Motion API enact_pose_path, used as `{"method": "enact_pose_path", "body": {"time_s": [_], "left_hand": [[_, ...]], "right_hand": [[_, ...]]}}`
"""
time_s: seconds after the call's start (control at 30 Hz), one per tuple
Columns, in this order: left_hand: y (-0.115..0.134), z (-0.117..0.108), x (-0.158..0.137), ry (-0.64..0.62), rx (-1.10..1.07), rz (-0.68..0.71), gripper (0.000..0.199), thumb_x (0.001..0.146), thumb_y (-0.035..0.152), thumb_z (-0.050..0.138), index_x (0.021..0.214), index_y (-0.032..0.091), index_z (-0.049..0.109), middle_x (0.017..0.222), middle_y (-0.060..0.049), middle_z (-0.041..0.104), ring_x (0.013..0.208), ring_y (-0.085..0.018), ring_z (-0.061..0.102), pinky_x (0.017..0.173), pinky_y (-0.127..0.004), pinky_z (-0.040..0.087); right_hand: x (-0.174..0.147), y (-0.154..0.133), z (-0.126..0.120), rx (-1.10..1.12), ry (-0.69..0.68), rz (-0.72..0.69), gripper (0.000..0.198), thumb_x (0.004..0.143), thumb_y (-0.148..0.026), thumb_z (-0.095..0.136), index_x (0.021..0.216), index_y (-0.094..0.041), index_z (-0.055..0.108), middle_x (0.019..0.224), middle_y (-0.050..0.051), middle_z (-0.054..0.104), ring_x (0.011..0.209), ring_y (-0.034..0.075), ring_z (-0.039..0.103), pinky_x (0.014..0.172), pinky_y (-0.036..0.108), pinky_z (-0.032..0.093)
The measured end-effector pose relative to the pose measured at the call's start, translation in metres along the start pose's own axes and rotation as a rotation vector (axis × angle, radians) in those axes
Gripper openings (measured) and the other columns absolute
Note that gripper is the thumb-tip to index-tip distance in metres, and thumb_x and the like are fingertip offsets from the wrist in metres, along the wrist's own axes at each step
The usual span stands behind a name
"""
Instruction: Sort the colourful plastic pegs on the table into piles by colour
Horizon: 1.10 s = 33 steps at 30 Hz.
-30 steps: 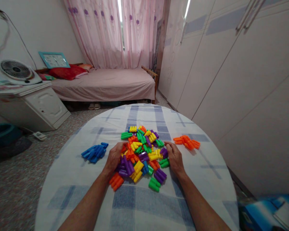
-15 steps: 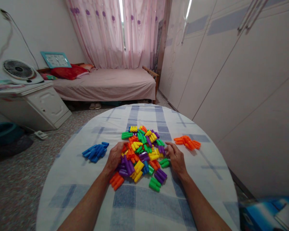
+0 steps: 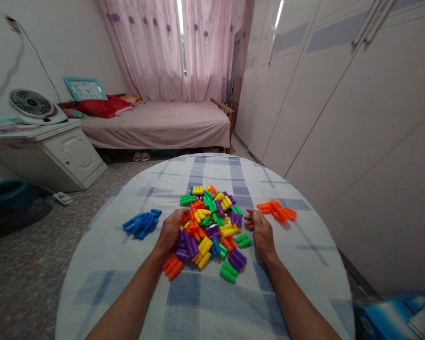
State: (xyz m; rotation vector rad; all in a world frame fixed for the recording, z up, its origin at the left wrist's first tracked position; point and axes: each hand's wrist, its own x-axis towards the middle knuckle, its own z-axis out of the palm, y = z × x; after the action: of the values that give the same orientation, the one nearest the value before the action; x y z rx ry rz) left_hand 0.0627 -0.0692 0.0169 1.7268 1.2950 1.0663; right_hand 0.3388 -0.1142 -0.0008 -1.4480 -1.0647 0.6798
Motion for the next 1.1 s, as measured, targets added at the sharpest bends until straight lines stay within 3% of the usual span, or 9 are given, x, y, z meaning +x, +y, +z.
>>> {"method": "enact_pose_path", "body": {"time_s": [0.13, 0.3, 0.53, 1.1], "left_hand": [[-0.001, 0.0, 0.0, -0.008, -0.005, 0.004, 0.045, 0.088, 0.044, 0.028, 0.105, 0.017, 0.06, 0.105, -0.005, 0.064, 0.102, -0.019, 0.056, 0.094, -0.031, 0.038], [0.0, -0.001, 0.0, -0.012, 0.013, 0.001, 0.043, 0.088, 0.042, 0.029, 0.103, 0.017, 0.061, 0.104, -0.005, 0.064, 0.102, -0.019, 0.055, 0.094, -0.032, 0.039], [0.005, -0.001, 0.0, 0.001, 0.023, -0.002, 0.043, 0.086, 0.04, 0.03, 0.103, 0.017, 0.062, 0.102, -0.005, 0.065, 0.101, -0.02, 0.056, 0.093, -0.032, 0.04], [-0.002, -0.001, 0.001, -0.012, 0.003, 0.035, 0.042, 0.088, 0.043, 0.031, 0.105, 0.018, 0.062, 0.108, -0.005, 0.065, 0.103, -0.02, 0.057, 0.095, -0.033, 0.041]], "right_hand": [[-0.005, -0.006, 0.002, -0.178, -0.055, -0.063, 0.039, 0.087, -0.047, 0.036, 0.095, -0.02, 0.062, 0.078, 0.003, 0.065, 0.07, 0.016, 0.062, 0.068, 0.028, 0.048], [-0.009, -0.013, 0.006, -0.138, -0.099, -0.167, 0.038, 0.086, -0.044, 0.036, 0.099, -0.02, 0.063, 0.093, 0.003, 0.067, 0.089, 0.018, 0.062, 0.081, 0.031, 0.047], [0.0, -0.003, 0.001, -0.046, -0.008, -0.01, 0.045, 0.086, -0.05, 0.035, 0.1, -0.017, 0.062, 0.086, 0.007, 0.067, 0.079, 0.018, 0.063, 0.072, 0.03, 0.049], [0.002, 0.0, -0.001, -0.04, -0.005, 0.031, 0.047, 0.083, -0.054, 0.04, 0.1, -0.017, 0.063, 0.085, 0.008, 0.068, 0.079, 0.02, 0.065, 0.073, 0.032, 0.049]]}}
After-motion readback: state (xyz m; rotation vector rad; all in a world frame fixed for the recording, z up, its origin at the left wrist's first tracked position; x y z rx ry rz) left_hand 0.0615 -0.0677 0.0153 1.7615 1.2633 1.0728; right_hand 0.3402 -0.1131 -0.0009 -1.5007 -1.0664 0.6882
